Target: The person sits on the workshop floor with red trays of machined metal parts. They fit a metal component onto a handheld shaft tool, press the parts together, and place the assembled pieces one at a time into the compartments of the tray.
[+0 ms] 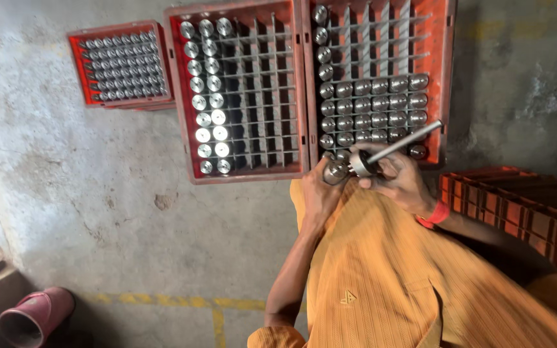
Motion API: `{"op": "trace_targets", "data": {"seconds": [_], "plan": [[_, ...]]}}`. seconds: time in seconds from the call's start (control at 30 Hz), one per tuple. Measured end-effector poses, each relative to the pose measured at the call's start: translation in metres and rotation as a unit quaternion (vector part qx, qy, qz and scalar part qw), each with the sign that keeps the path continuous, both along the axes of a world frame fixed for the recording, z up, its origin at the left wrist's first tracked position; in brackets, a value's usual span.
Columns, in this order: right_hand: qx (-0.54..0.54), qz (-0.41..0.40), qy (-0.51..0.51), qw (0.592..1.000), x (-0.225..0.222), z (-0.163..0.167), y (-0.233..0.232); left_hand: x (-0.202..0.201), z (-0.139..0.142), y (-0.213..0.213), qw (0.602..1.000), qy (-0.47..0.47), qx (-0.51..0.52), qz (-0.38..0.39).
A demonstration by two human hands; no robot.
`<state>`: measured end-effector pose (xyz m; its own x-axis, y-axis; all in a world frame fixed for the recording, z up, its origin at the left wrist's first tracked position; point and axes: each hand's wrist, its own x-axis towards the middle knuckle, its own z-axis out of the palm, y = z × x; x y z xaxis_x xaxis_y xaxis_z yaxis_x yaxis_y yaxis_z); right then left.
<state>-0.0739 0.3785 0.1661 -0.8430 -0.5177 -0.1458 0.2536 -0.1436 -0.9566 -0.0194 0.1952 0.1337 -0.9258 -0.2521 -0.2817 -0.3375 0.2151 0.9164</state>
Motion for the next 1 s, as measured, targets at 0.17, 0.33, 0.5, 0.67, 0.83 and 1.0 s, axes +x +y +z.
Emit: {"op": "trace_targets", "data": {"seconds": [0.17,0.33,0.5,0.67,0.83,1.0], "plan": [[0.067,0.021,-0.076,0.995,-0.006,0.031,0.007,-0.005,0.037,0.025,0.999,0.023,-0.039,-0.006],[0.172,0.081,0.095,0.977,-0.018,0.033,0.03,-0.012,0.036,0.032,0.993,0.039,-0.094,-0.065],[0.207,0.105,0.281,0.931,-0.021,0.035,0.049,-0.017,0.028,0.043,0.988,0.074,-0.049,-0.13],[0.211,0.083,0.359,0.906,-0.019,0.041,0.063,-0.023,0.021,0.053,0.977,0.08,-0.002,-0.198],[0.146,0.039,0.307,0.94,-0.012,0.025,0.083,-0.027,0.0,0.066,0.964,0.081,-0.017,-0.254],[0.231,-0.031,0.276,0.932,0.012,-0.008,0.113,-0.04,-0.037,0.071,0.92,0.141,-0.082,-0.356]]}}
